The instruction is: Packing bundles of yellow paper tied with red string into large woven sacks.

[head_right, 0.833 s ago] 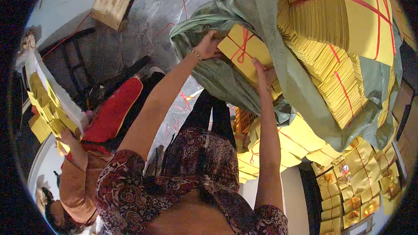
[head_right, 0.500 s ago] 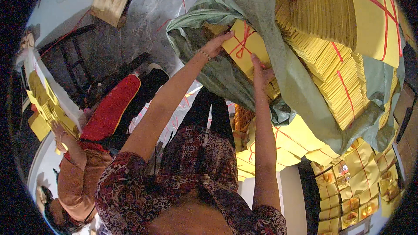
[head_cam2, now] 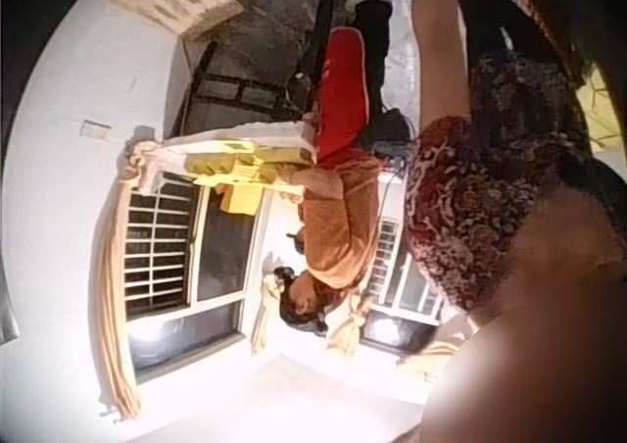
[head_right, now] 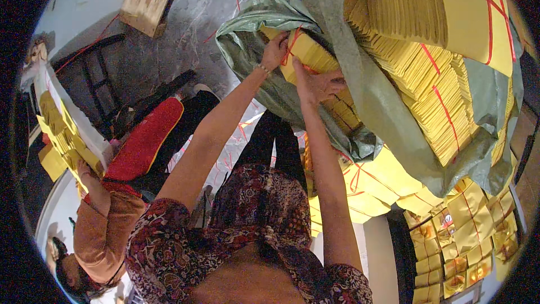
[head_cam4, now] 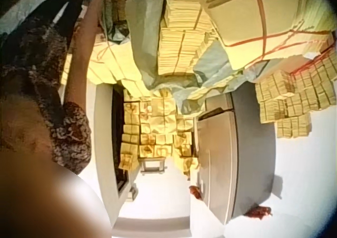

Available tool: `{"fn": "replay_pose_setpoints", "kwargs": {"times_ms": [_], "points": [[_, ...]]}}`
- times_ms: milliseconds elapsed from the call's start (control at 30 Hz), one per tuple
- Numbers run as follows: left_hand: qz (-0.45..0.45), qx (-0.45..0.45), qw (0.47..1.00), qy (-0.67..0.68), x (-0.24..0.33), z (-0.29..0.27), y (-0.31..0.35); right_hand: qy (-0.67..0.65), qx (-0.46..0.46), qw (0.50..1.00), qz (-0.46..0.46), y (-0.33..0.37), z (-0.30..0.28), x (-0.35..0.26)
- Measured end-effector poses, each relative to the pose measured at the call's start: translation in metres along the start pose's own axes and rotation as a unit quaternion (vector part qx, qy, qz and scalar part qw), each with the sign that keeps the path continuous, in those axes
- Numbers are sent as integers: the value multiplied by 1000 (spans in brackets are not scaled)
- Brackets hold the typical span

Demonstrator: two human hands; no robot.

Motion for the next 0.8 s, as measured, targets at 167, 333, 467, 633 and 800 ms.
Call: {"fn": "replay_pose_setpoints", "kwargs": {"times_ms": [167,333,467,633,800], "points": [[29,-150,949,277,8,26,-21,17,-14,997,73,2,7,-6],[54,-50,984,161,17,20,-28,3,-35,997,64,8,6,-8],[-22,-115,993,33,32,22,-26,-35,-38,999,3,3,0,9],[-66,-154,974,153,32,32,-26,-310,-125,942,0,-30,30,61],[6,-199,979,-45,15,13,-50,-329,-219,911,119,-22,66,50]]}}
Point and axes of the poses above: each hand's wrist, its own y-axis away from the middle knuckle, its own z-axis out of the palm, x = y × z, the point moved 6 cm from there along -y, towards the middle knuckle, and after that the axes turned 9 degrees about y, right-handed, at the moved point
